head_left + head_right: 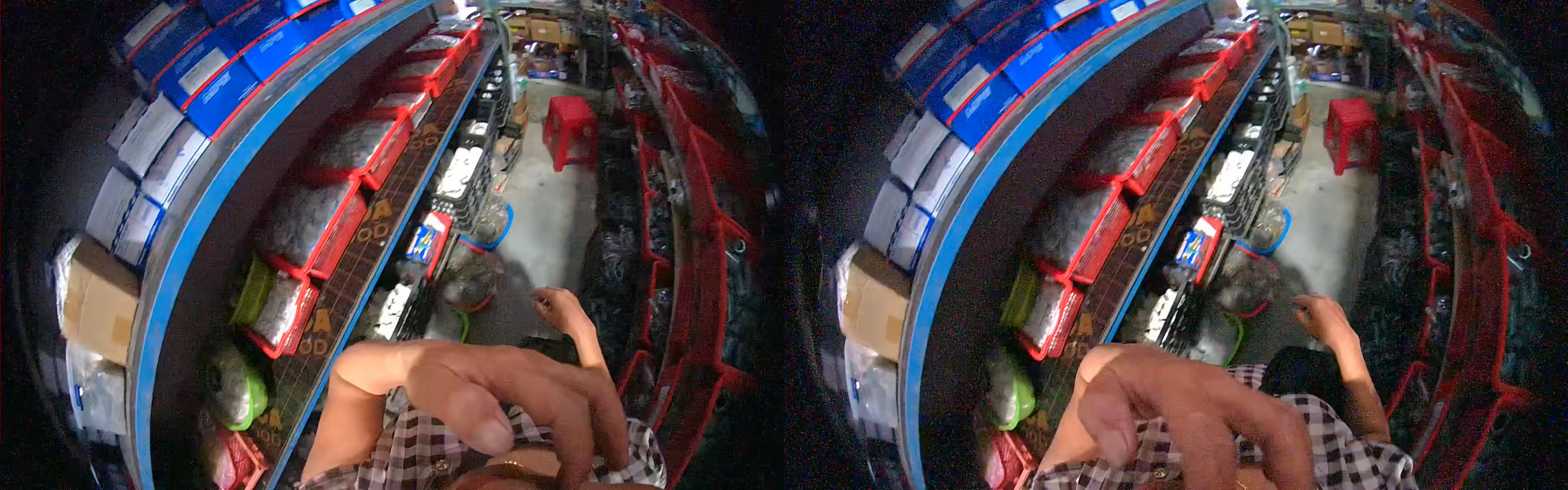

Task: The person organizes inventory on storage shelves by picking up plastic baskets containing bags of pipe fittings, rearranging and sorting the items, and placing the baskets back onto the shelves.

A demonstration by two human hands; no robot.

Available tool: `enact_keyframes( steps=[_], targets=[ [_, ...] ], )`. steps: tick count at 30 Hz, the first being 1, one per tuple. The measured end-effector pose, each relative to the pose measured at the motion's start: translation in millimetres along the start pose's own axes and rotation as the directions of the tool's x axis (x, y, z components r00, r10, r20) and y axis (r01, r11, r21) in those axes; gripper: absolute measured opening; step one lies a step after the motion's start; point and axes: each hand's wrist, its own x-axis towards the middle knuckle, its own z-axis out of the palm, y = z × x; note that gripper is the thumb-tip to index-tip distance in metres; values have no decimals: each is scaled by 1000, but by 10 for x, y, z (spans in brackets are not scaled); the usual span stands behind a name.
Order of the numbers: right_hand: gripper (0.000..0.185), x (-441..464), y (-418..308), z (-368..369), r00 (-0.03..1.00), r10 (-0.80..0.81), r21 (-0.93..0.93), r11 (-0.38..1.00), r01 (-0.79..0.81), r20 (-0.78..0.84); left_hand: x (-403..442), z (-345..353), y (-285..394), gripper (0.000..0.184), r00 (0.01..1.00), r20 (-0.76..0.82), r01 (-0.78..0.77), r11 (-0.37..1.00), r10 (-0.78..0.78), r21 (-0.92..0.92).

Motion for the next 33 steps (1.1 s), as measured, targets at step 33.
enact_keyframes(
  steps=[33],
  targets=[
    [25, 2542, 1695, -2008, 998, 60, -44, 997, -60, -13, 1237, -4034, -1035, 58, 978, 178, 188, 837, -110, -513]
  ],
)
